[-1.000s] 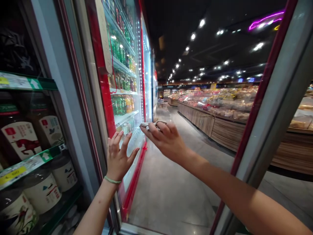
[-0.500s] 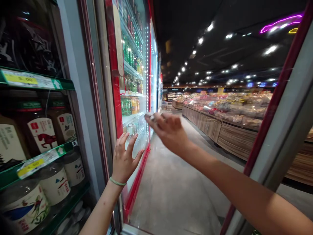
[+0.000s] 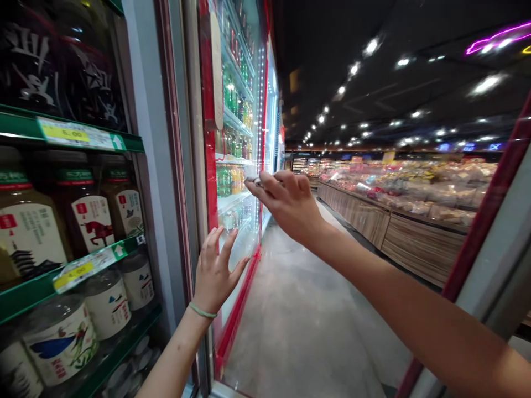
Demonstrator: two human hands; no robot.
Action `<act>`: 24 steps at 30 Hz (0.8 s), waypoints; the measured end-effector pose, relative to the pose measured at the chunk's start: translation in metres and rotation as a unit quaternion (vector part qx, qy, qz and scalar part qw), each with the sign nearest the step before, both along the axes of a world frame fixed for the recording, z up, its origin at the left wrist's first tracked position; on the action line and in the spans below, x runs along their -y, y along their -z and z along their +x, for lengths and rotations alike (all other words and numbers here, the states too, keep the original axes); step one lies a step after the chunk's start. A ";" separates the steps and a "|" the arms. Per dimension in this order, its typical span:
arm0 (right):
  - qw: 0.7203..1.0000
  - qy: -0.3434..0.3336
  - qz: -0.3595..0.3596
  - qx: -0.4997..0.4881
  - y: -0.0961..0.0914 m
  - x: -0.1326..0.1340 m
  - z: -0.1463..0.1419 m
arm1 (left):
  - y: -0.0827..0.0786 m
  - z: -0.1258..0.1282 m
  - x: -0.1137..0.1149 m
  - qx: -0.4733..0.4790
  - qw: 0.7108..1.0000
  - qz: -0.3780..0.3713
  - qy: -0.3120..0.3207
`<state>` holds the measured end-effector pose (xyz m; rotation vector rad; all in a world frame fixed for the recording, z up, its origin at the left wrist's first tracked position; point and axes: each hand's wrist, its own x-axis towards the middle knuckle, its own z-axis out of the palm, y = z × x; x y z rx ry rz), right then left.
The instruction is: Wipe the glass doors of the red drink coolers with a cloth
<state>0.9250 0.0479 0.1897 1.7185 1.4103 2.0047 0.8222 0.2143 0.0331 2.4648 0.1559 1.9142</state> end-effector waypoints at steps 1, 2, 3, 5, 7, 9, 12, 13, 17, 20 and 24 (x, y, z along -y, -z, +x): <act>1.000 0.003 -0.001 0.001 -0.003 -0.004 -0.001 | 0.000 -0.001 -0.001 -0.003 1.000 0.002 0.000; 1.000 0.000 -0.028 0.009 -0.005 -0.009 -0.002 | -0.001 -0.003 -0.003 -0.006 1.000 0.001 -0.001; 0.997 -0.007 -0.069 0.022 -0.007 -0.015 -0.003 | -0.001 -0.004 -0.004 -0.008 1.000 -0.001 -0.003; 0.991 -0.020 -0.127 0.043 -0.012 -0.027 -0.005 | 0.000 -0.008 -0.006 -0.013 1.000 -0.010 -0.009; 0.995 -0.015 -0.088 0.036 -0.018 -0.038 -0.006 | 0.001 -0.010 -0.006 -0.020 1.000 -0.019 -0.011; 1.000 -0.002 -0.022 0.021 -0.025 -0.049 -0.007 | 0.003 -0.010 -0.005 -0.024 0.999 -0.029 -0.011; 0.994 -0.008 -0.087 0.063 -0.031 -0.059 -0.008 | 0.006 -0.008 -0.003 -0.019 0.999 -0.038 -0.007; 0.989 -0.015 -0.120 0.085 -0.033 -0.062 -0.008 | 0.007 -0.008 -0.003 -0.017 0.999 -0.040 -0.005; 0.996 -0.009 -0.041 0.075 -0.046 -0.070 -0.007 | 0.007 -0.009 -0.005 -0.019 0.999 -0.037 0.006; 0.996 -0.018 -0.053 0.062 -0.044 -0.078 -0.010 | 0.007 -0.009 -0.006 -0.020 0.999 -0.038 0.010; 0.978 -0.024 -0.192 0.077 -0.034 -0.079 -0.016 | 0.013 -0.009 -0.006 -0.020 0.998 -0.053 0.018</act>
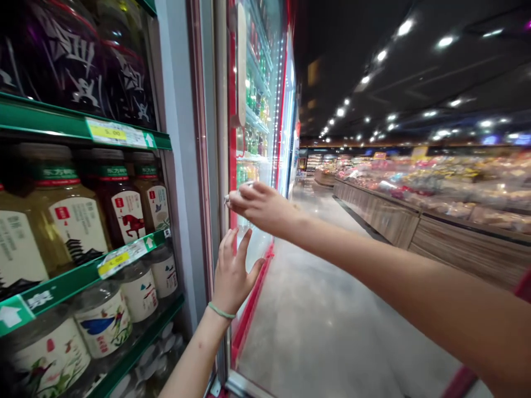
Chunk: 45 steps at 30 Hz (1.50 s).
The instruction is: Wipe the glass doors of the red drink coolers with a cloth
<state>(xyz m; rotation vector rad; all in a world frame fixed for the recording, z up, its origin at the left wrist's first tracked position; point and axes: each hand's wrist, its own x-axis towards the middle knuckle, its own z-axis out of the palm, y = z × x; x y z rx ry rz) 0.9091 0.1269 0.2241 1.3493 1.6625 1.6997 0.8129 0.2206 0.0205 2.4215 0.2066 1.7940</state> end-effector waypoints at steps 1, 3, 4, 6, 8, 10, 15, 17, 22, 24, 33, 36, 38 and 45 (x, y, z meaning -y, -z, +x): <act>1.000 0.009 0.021 -0.014 0.000 0.002 -0.001 | 0.003 0.000 0.000 -0.005 1.000 -0.003 0.004; 0.993 0.028 0.097 -0.056 -0.003 0.007 -0.001 | 0.008 0.000 -0.001 -0.014 1.000 -0.008 0.013; 0.990 0.034 0.117 -0.072 -0.003 0.009 -0.002 | 0.011 0.000 -0.001 -0.016 1.000 -0.011 0.017; 0.993 0.032 0.074 -0.086 0.001 0.011 -0.002 | 0.016 0.001 0.000 -0.011 0.999 -0.019 0.024; 0.996 0.006 -0.027 -0.090 0.009 0.011 -0.003 | 0.020 0.002 0.003 0.001 0.999 -0.029 0.025; 0.992 -0.018 -0.069 -0.100 0.016 0.011 -0.002 | 0.024 0.003 0.006 0.005 0.999 -0.037 0.025; 0.988 -0.033 0.016 -0.147 0.030 0.006 -0.002 | 0.039 0.001 0.009 -0.010 0.999 -0.043 0.027; 0.985 -0.054 -0.050 -0.158 0.039 0.008 -0.002 | 0.046 0.000 0.007 -0.007 0.999 -0.039 0.027; 0.974 -0.050 0.003 -0.222 0.045 0.026 0.001 | 0.055 -0.002 0.002 -0.027 0.999 -0.030 0.033; 0.972 -0.031 0.045 -0.230 0.047 0.023 -0.001 | 0.055 -0.001 0.002 -0.027 0.999 -0.032 0.031; 0.965 -0.026 0.028 -0.260 0.103 0.069 -0.001 | 0.052 0.000 0.000 -0.029 0.999 -0.026 0.033; 0.959 0.025 0.123 -0.254 0.121 0.143 0.011 | 0.052 0.000 0.000 -0.026 0.999 -0.022 0.035; 0.946 0.047 0.204 -0.249 0.136 0.183 0.020 | 0.051 0.000 0.001 -0.025 0.999 -0.022 0.033; 0.938 0.015 0.205 -0.280 0.142 0.132 0.012 | 0.045 0.001 0.012 -0.035 0.999 -0.033 0.022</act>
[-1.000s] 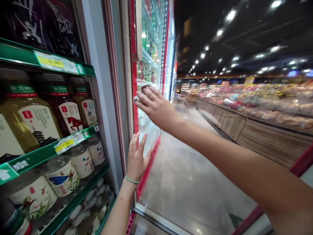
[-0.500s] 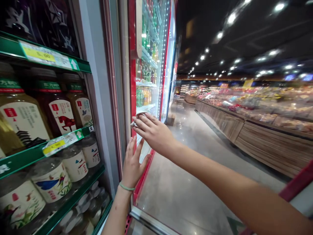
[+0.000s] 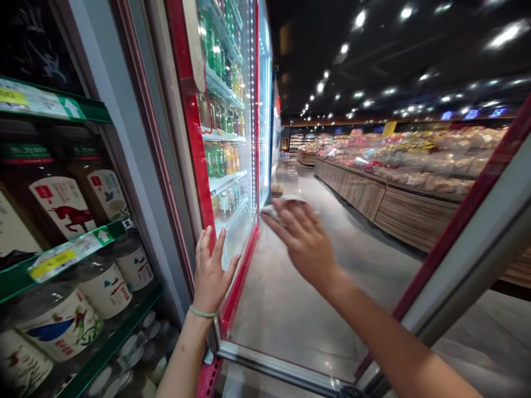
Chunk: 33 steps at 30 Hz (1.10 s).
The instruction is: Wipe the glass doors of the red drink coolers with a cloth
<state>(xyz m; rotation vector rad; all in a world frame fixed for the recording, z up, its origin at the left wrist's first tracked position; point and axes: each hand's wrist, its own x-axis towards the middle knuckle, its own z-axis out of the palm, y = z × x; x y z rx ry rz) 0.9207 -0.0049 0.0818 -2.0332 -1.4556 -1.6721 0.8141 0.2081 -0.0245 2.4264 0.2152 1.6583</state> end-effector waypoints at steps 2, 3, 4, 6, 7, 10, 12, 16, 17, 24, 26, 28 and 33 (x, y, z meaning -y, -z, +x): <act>0.999 -0.030 -0.043 0.003 -0.009 -0.042 -0.011 | -0.002 0.000 0.003 0.003 1.000 -0.002 0.001; 0.998 -0.037 -0.055 -0.001 -0.012 -0.058 -0.015 | -0.004 0.000 0.004 0.006 1.000 -0.001 0.000; 0.997 -0.039 -0.060 -0.010 -0.013 -0.069 -0.018 | -0.006 0.000 0.005 0.009 1.000 0.002 -0.002; 0.997 -0.033 -0.065 -0.022 -0.010 -0.070 -0.019 | -0.011 0.000 0.010 0.010 1.000 0.014 -0.007; 0.998 -0.023 -0.056 -0.028 -0.006 -0.060 -0.017 | -0.015 0.000 0.013 0.006 1.000 0.025 -0.008; 0.999 0.027 0.026 -0.035 0.011 0.002 -0.005 | -0.028 0.006 0.032 0.000 0.998 0.063 0.003; 0.992 0.070 0.105 -0.027 0.023 0.056 0.007 | -0.036 0.014 0.051 0.001 0.996 0.085 0.024; 0.964 0.136 0.227 -0.035 0.044 0.135 0.029 | -0.046 0.034 0.097 0.004 0.992 0.107 0.066; 0.957 0.141 0.248 -0.042 0.048 0.143 0.031 | -0.047 0.038 0.108 0.005 0.991 0.109 0.073; 0.970 0.138 0.188 -0.072 0.067 0.126 0.033 | -0.049 0.062 0.157 -0.005 0.988 0.122 0.092; 0.970 0.141 0.180 -0.087 0.070 0.133 0.036 | -0.050 0.068 0.166 -0.008 0.987 0.129 0.100; 0.954 0.150 0.237 -0.106 0.076 0.142 0.039 | -0.050 0.074 0.174 -0.006 0.986 0.128 0.107; 0.949 0.142 0.243 -0.143 0.095 0.150 0.044 | -0.044 0.089 0.176 0.002 0.988 0.105 0.114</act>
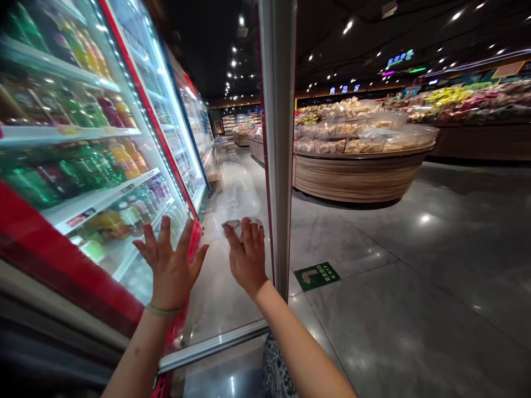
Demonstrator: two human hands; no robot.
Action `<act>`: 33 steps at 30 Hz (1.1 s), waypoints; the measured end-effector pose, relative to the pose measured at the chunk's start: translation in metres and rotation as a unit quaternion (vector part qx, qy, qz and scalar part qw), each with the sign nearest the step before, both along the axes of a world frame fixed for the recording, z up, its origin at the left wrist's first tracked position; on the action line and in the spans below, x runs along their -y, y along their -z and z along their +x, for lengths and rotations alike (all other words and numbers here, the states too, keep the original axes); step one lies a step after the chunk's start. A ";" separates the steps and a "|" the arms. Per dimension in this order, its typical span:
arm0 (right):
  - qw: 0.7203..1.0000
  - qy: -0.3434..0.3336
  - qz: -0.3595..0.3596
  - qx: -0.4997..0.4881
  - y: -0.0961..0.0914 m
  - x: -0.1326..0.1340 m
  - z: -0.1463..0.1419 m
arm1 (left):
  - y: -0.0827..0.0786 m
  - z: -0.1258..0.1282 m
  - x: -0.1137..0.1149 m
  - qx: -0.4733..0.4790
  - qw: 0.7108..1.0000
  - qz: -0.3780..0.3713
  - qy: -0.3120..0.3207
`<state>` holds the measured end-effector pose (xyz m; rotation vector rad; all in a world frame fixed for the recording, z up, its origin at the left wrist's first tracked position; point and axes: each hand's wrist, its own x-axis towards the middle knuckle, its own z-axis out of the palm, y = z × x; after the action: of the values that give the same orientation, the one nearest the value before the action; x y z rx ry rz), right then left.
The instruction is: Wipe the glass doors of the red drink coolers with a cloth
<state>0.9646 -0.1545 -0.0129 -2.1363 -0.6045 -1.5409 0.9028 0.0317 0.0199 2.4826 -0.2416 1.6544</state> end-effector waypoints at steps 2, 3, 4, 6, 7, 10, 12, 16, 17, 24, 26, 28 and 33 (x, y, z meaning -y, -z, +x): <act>1.000 -0.010 -0.023 -0.003 0.003 0.001 0.005 | 0.003 0.005 -0.004 -0.009 1.000 0.005 -0.001; 1.000 -0.009 -0.019 -0.001 0.006 0.002 0.007 | 0.005 0.007 -0.006 -0.012 1.000 0.009 -0.004; 1.000 -0.007 -0.007 -0.001 0.010 0.002 0.010 | 0.006 0.009 -0.007 -0.014 1.000 0.011 -0.009; 1.000 -0.004 0.029 -0.003 0.022 0.001 0.013 | 0.008 0.013 -0.009 -0.013 1.000 0.012 -0.018; 0.999 -0.007 0.042 -0.002 0.028 -0.002 0.015 | 0.009 0.015 -0.009 -0.012 1.000 0.012 -0.023; 0.999 -0.038 0.029 0.004 0.040 -0.010 0.023 | 0.010 0.019 -0.010 -0.016 0.999 0.026 -0.042; 0.998 -0.058 0.021 0.014 0.039 -0.012 0.031 | 0.010 0.021 -0.011 -0.021 0.998 0.032 -0.047; 0.994 -0.041 0.096 0.024 0.042 -0.015 0.041 | 0.011 0.026 -0.013 -0.029 0.998 0.022 -0.047; 0.994 -0.034 0.101 0.026 0.045 -0.017 0.041 | 0.011 0.027 -0.014 -0.028 0.998 0.023 -0.048; 0.996 -0.030 0.046 0.066 0.040 -0.022 0.052 | 0.012 0.034 -0.013 -0.010 0.995 0.059 -0.083; 0.992 -0.025 0.100 0.067 0.040 -0.023 0.056 | 0.013 0.036 -0.014 -0.006 0.994 0.059 -0.090; 0.992 -0.029 0.106 0.066 0.043 -0.028 0.057 | 0.013 0.036 -0.015 -0.005 0.994 0.060 -0.092; 0.995 -0.069 0.000 0.078 0.039 -0.038 0.058 | 0.013 0.038 -0.017 0.005 0.995 0.062 -0.080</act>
<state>1.0221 -0.1160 -0.0523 -1.9415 -0.7885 -1.6398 0.9404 0.0491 0.0070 2.6483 -0.1544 1.7625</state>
